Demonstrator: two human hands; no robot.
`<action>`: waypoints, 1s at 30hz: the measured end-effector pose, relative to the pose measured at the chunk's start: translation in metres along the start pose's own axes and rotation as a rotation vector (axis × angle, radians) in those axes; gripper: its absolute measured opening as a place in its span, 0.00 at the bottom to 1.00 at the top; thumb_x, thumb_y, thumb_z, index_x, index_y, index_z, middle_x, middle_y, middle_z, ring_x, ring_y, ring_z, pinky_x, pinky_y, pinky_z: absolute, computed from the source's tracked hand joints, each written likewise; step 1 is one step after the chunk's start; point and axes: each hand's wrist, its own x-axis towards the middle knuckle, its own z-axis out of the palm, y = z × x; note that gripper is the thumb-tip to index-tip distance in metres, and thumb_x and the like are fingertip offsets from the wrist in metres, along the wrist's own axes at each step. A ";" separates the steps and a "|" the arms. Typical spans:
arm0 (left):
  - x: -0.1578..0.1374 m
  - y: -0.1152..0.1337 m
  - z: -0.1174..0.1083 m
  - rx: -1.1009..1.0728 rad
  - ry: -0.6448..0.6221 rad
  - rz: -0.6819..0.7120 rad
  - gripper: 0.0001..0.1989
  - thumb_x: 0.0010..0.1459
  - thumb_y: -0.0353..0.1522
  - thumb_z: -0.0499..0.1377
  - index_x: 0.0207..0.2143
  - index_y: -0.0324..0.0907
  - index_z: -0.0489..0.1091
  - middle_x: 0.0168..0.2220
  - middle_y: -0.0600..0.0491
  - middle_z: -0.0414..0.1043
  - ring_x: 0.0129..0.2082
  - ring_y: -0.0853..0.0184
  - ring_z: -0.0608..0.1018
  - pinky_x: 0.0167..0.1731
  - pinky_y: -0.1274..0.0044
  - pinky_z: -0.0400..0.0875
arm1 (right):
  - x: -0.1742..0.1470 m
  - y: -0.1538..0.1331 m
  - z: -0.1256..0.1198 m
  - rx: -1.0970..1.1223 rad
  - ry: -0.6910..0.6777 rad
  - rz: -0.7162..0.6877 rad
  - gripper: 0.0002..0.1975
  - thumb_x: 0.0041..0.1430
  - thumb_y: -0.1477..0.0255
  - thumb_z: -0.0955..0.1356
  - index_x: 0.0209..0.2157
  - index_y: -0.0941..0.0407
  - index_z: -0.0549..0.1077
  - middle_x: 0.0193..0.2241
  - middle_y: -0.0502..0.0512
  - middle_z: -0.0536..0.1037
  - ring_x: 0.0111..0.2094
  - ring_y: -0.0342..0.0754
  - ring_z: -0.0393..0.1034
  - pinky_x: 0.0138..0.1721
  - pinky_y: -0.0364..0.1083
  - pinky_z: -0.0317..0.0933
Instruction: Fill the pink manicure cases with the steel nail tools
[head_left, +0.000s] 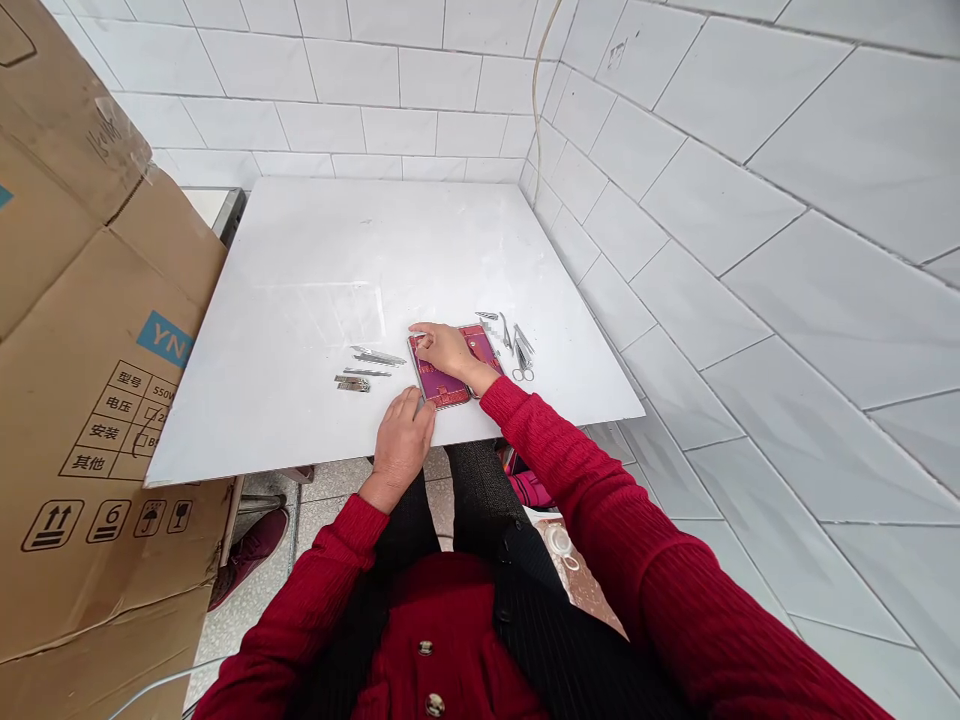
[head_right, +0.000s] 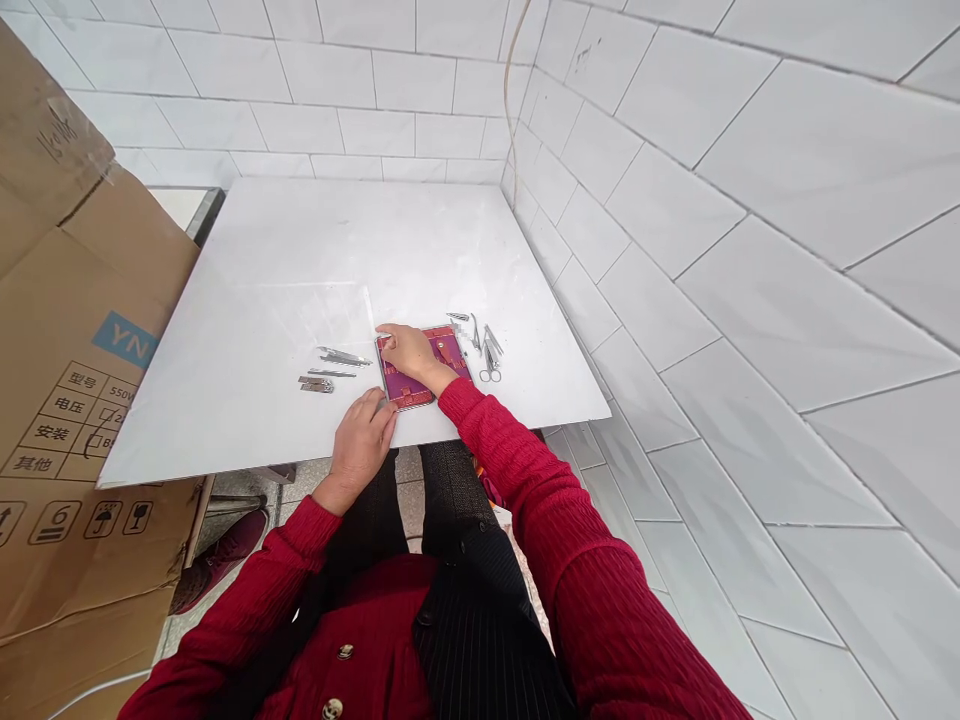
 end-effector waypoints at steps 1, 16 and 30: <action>0.000 0.000 0.000 -0.002 0.000 0.001 0.11 0.70 0.29 0.54 0.49 0.43 0.74 0.55 0.40 0.72 0.57 0.52 0.75 0.56 0.57 0.75 | 0.000 0.000 0.000 -0.024 0.002 -0.003 0.28 0.58 0.82 0.67 0.61 0.58 0.75 0.34 0.51 0.83 0.36 0.45 0.76 0.46 0.43 0.68; 0.000 0.000 0.000 -0.001 0.003 0.010 0.11 0.70 0.29 0.53 0.49 0.42 0.74 0.55 0.38 0.72 0.58 0.51 0.75 0.56 0.56 0.75 | 0.000 -0.009 -0.004 -0.111 -0.002 0.012 0.28 0.59 0.82 0.67 0.61 0.59 0.75 0.37 0.53 0.84 0.39 0.47 0.78 0.47 0.43 0.67; 0.000 0.000 0.001 0.011 0.002 0.008 0.11 0.71 0.29 0.53 0.49 0.43 0.73 0.55 0.40 0.71 0.57 0.52 0.75 0.55 0.58 0.75 | -0.003 -0.007 0.002 -0.235 0.022 -0.014 0.23 0.63 0.80 0.62 0.55 0.56 0.79 0.42 0.56 0.84 0.40 0.49 0.75 0.44 0.43 0.63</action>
